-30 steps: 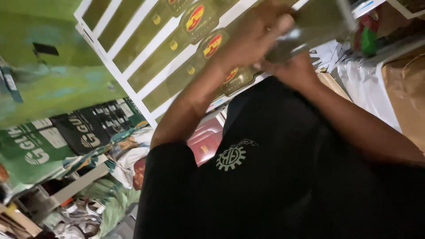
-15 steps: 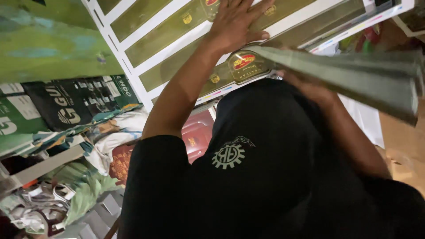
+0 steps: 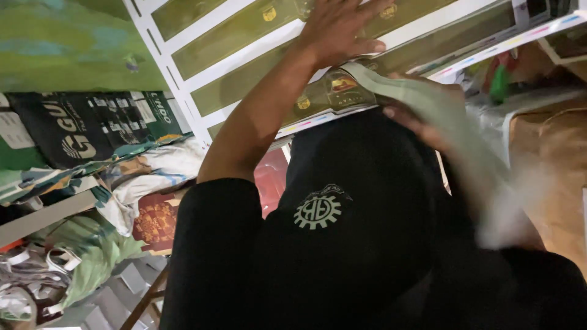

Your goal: Organizing and stacking printed labels or packaging sheets in a finishing area.

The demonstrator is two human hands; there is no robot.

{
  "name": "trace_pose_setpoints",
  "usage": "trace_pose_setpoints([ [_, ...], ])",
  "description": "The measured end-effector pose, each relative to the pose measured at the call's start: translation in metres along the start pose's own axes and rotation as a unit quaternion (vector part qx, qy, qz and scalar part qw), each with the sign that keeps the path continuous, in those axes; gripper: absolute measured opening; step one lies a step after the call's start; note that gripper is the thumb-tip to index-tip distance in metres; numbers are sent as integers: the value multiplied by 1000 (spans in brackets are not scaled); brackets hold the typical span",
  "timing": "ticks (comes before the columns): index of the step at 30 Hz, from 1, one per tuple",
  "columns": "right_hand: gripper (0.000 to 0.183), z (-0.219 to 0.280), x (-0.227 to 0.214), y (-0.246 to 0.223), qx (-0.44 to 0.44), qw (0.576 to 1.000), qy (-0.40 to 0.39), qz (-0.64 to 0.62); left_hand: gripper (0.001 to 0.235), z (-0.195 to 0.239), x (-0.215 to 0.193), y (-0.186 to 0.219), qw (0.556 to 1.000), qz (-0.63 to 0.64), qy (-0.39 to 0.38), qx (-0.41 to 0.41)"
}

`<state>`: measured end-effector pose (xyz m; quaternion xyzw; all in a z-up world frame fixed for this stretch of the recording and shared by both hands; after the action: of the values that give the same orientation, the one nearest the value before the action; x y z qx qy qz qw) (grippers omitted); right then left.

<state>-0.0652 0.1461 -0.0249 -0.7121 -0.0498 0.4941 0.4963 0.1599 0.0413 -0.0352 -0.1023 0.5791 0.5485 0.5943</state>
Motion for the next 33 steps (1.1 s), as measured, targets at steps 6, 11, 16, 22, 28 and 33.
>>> trace_pose_setpoints([
  [6, 35, -13, -19, -8, 58, 973, 23, 221, 59, -11, 25, -27, 994, 35, 93, 39],
  [11, 38, -31, -32, -11, 136, 825, 222, -502, 91, 31, 44, 42, 966, 61, 232, 97],
  [16, 32, -31, -40, -30, 114, 865, 214, -439, 119, 31, 58, 80, 946, 72, 316, -4],
  [22, 55, -31, -75, -29, 26, 997, 31, -66, 104, 25, 65, 64, 940, 139, 312, -11],
  [28, 86, -20, -32, 20, -31, 947, -140, 288, 89, 28, 41, 48, 951, 177, 247, -49],
  [33, 38, 10, -20, 21, -122, 956, -79, 256, 69, 28, 32, 16, 922, 376, 84, -37],
])
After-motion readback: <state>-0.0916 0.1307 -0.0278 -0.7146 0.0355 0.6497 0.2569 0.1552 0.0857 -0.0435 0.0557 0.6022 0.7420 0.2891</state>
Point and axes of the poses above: each hand's wrist, its own z-axis away from the middle knuckle, its own x-axis out of the palm, y = z × x, the point moved 4 cm from there along -z, towards the middle knuckle, and after that the axes turned 13 degrees about -y, right-handed, at the moved point
